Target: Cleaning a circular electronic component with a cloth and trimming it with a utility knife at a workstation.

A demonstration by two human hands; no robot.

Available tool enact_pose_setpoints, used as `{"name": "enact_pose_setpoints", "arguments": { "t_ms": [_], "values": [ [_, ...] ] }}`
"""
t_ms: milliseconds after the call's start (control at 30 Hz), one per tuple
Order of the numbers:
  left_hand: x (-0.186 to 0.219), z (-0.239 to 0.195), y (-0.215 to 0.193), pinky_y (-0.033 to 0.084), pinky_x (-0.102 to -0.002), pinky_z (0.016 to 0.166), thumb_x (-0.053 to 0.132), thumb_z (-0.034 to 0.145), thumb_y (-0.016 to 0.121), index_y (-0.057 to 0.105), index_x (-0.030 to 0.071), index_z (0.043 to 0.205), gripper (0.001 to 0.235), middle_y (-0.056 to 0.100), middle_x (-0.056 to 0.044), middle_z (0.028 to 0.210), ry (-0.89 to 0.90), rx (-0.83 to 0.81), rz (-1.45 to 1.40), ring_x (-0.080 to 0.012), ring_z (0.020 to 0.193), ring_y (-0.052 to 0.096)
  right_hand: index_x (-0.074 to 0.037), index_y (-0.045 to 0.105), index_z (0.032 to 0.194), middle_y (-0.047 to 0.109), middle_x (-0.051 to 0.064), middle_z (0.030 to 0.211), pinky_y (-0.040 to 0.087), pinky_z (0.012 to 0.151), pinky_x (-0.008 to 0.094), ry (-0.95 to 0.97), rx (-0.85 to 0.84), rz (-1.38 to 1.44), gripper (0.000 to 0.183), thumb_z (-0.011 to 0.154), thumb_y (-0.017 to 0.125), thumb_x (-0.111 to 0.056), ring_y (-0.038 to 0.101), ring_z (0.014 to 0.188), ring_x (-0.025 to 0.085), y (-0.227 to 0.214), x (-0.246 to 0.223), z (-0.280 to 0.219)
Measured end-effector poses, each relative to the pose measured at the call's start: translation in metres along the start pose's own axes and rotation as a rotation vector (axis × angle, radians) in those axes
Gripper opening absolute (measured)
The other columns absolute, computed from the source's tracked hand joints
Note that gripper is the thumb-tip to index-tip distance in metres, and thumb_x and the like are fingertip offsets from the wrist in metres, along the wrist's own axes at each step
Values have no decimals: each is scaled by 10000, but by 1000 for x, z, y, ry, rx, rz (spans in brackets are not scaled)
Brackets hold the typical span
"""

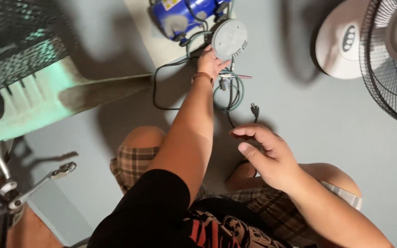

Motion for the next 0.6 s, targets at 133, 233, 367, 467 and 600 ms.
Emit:
{"name": "enact_pose_setpoints", "arguments": {
  "t_ms": [133, 233, 367, 467, 600],
  "values": [
    [-4, -41, 39, 550, -592, 1034, 261, 1007, 483, 478, 173, 1480, 481, 600, -191, 1434, 26, 166, 228, -439, 1263, 608, -67, 645, 1282, 682, 68, 1286, 590, 610, 224, 101, -115, -104, 331, 990, 585, -210, 709, 609, 125, 5, -7, -6],
    [-25, -42, 51, 546, -595, 1027, 240, 1050, 383, 447, 174, 1520, 480, 546, -178, 1500, -11, 185, 249, -437, 1316, 567, -64, 646, 1285, 697, 68, 1279, 545, 681, 233, 22, -101, -159, 324, 995, 592, -198, 660, 746, 105, 3, -5, -7],
    [-51, -33, 59, 421, -634, 1171, 293, 1139, 312, 281, 258, 1597, 460, 315, -153, 1665, -97, 107, 170, -424, 1484, 369, 23, 696, 1171, 714, 160, 1163, 611, 432, 261, -44, 56, 83, 240, 947, 654, -49, 751, 574, 147, 0, 7, -2],
    [-57, -45, 72, 394, -621, 1195, 286, 1145, 267, 212, 268, 1620, 479, 210, -153, 1704, -125, 86, 89, -414, 1520, 301, 20, 710, 1185, 728, 152, 1168, 624, 663, 366, -70, 56, -28, 269, 935, 688, -77, 769, 942, 220, -5, 10, -1],
    [-59, -52, 75, 365, -619, 1208, 292, 1145, 246, 121, 269, 1641, 512, 124, -143, 1727, -149, 76, 51, -409, 1540, 251, 9, 711, 1187, 732, 146, 1154, 585, 798, 401, -63, 50, -62, 267, 942, 693, -94, 734, 1023, 229, -5, 8, 4]
  ]
}}
Point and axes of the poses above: each hand's wrist, its own z-axis towards the middle knuckle, its own y-axis out of the palm, x = y × z, the point moved 5 cm from there along z, towards the middle knuckle
